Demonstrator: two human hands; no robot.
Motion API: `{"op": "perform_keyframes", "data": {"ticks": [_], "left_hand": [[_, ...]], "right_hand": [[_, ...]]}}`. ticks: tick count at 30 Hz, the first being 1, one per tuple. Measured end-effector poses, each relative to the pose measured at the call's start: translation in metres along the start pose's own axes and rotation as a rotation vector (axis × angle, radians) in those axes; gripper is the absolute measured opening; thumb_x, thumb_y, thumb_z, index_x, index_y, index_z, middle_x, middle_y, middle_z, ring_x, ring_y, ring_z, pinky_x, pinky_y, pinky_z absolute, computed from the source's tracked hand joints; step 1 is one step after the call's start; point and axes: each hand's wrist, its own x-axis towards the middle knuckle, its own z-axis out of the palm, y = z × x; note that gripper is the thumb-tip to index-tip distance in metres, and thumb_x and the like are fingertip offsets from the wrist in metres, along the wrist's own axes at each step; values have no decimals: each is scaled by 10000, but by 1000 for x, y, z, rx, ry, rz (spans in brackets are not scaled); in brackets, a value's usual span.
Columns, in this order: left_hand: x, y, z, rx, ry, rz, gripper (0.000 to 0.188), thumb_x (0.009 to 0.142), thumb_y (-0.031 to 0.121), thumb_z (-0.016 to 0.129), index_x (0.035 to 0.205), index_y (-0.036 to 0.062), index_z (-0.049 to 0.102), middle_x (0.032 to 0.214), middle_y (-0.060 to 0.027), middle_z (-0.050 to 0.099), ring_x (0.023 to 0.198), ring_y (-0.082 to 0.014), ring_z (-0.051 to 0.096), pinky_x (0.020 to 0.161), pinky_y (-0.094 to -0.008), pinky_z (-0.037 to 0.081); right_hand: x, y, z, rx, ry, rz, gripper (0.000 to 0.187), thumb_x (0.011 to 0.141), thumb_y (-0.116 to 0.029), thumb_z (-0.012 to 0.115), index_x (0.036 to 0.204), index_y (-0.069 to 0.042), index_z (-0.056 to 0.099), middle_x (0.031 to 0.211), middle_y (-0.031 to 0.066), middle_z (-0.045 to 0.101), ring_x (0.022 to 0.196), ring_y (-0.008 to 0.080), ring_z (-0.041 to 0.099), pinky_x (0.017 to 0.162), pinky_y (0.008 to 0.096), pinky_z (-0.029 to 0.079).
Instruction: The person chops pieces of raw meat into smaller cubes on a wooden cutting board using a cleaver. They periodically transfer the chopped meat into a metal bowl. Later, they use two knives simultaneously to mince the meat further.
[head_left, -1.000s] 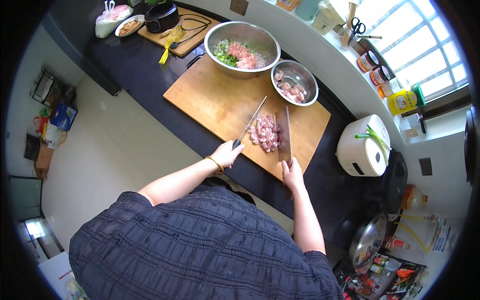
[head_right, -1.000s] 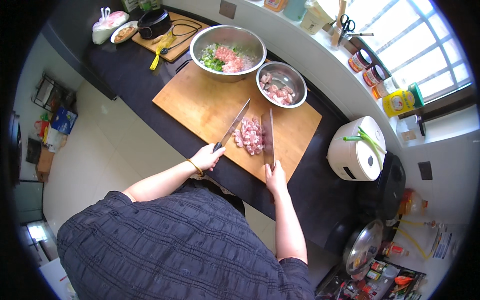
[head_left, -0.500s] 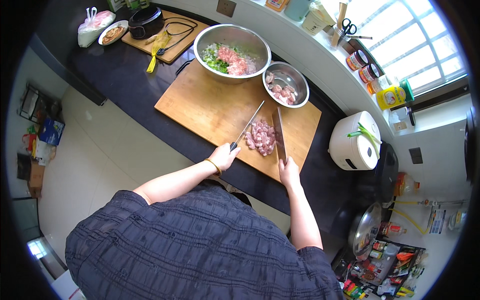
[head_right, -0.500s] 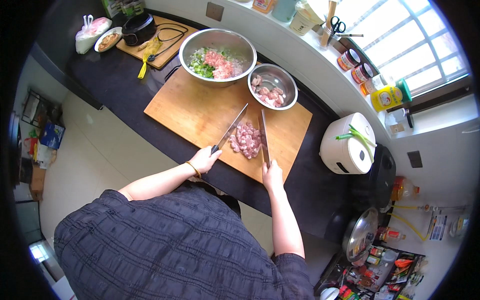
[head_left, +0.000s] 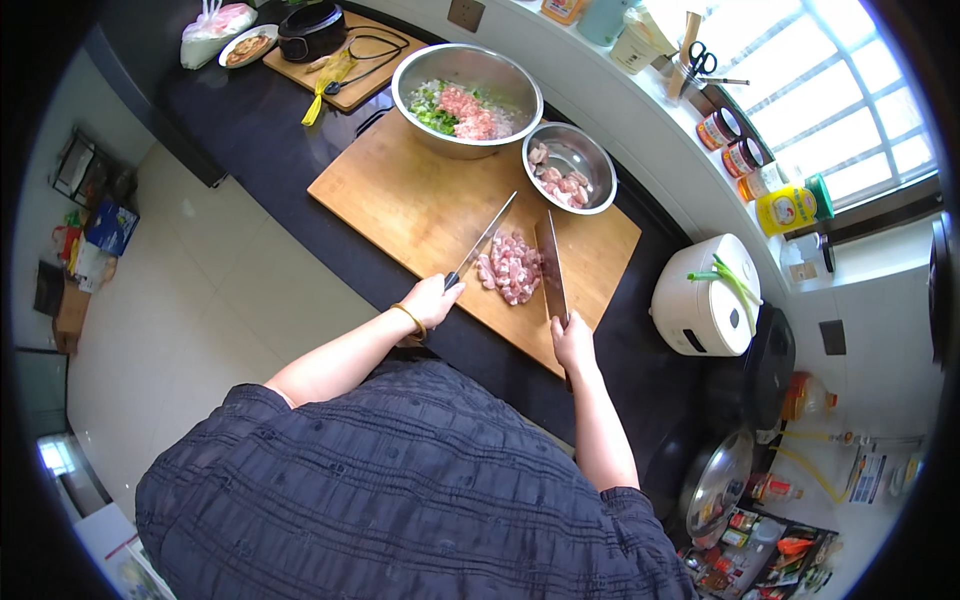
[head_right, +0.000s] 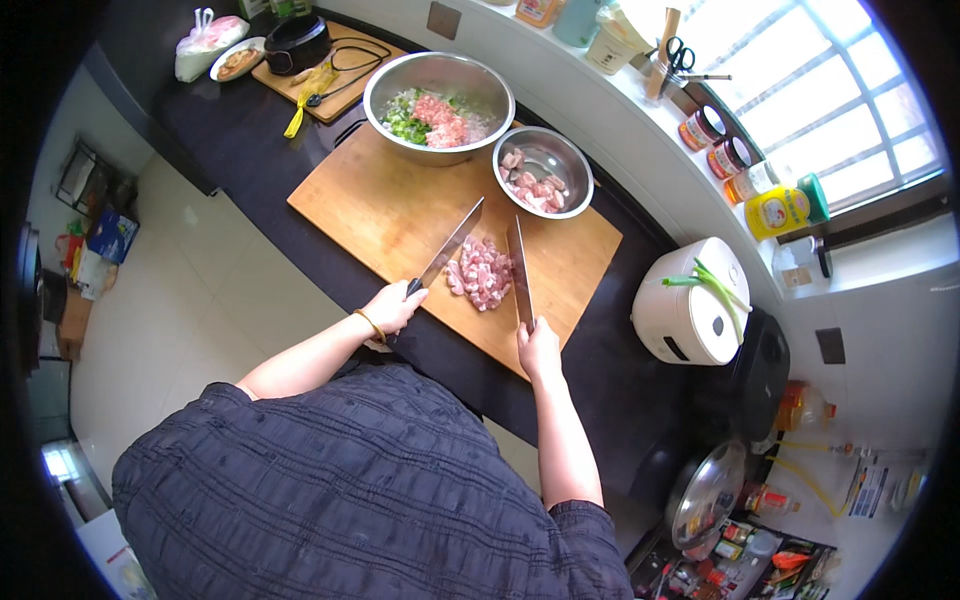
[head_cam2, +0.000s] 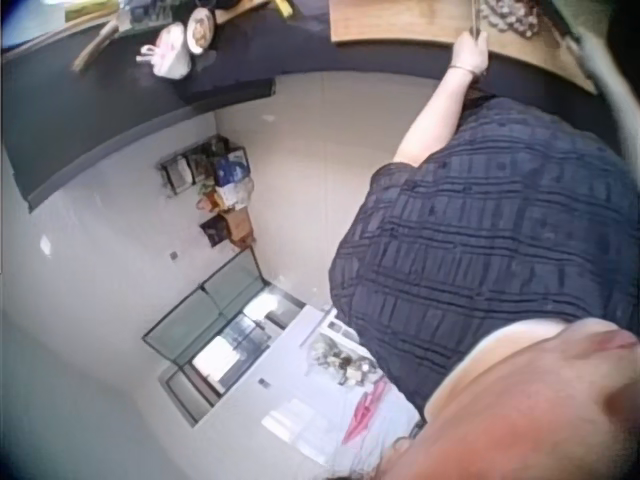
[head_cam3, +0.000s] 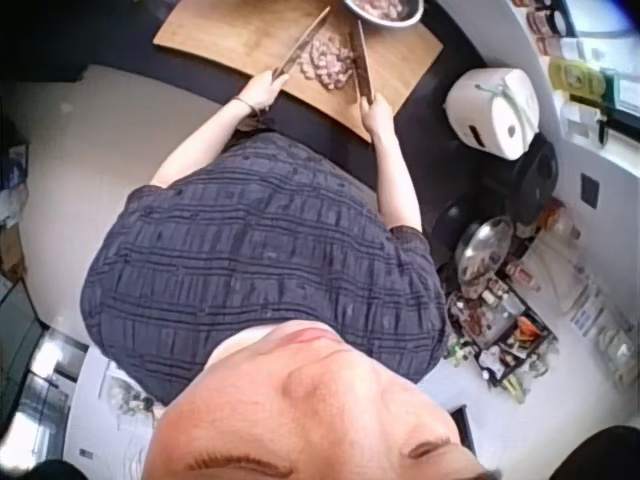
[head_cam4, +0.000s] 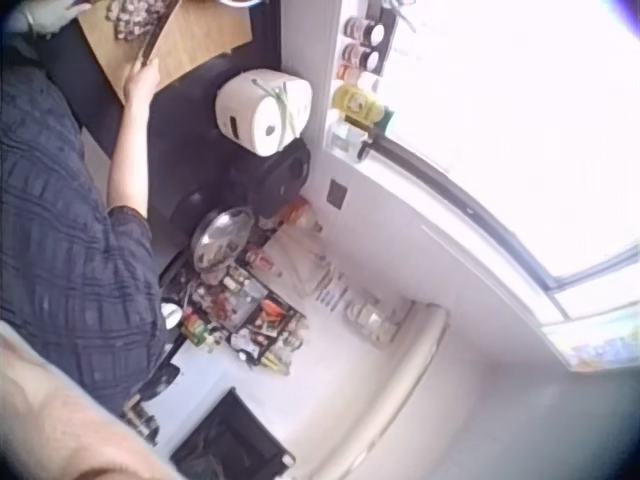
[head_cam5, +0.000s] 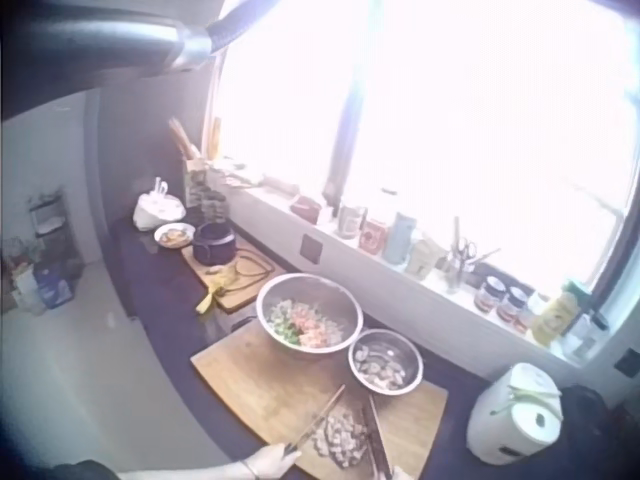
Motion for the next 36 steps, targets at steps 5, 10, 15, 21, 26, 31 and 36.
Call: {"op": "perform_keyframes", "data": {"ticks": [5,10,15,21,26,31,36], "left_hand": [[-8,6,4,-108,-3,-40,357,888,338,450,688,44,429,522,-35,453,390,-134,463,361,-285,404],[-6,-7,9,-72,39,-46,346,887,335,452,698,45,432,545,-40,468,390,-128,459,359,-272,396],[-4,-15,18,-88,76,-61,343,885,329,463,695,47,418,538,-36,456,384,-125,448,355,-274,397],[-6,-15,19,-53,130,-32,336,885,323,473,704,46,416,535,-33,448,378,-122,434,348,-275,390],[-11,-22,24,-94,130,-52,332,886,318,476,707,45,415,538,-31,445,384,-121,435,350,-277,391],[-17,-15,19,-95,123,-96,361,883,346,470,727,23,433,578,-76,475,431,-161,474,404,-302,411],[-23,-4,16,-117,78,-140,439,871,394,476,754,-28,482,629,-177,551,515,-257,562,507,-364,454]], "right_hand": [[-7,-4,-3,55,8,-41,236,830,-220,532,817,14,503,740,233,588,739,399,577,648,430,453],[-5,-19,-24,157,-90,-12,243,829,-224,528,817,18,511,777,243,591,801,403,573,690,428,454],[12,-3,-12,84,-184,2,254,825,-230,531,844,22,512,788,247,589,804,403,571,709,434,452],[5,-4,2,93,-103,-43,233,828,-216,536,846,15,507,774,246,588,774,403,572,680,440,450],[-5,-19,2,154,-29,-60,221,824,-209,535,834,10,507,752,247,584,760,391,583,683,437,453],[11,-16,-8,200,-130,-31,231,836,-218,520,822,12,503,762,243,589,761,396,580,675,428,458],[7,-11,4,112,-138,42,254,834,-235,524,857,18,519,810,260,588,816,403,572,722,437,452]]}}
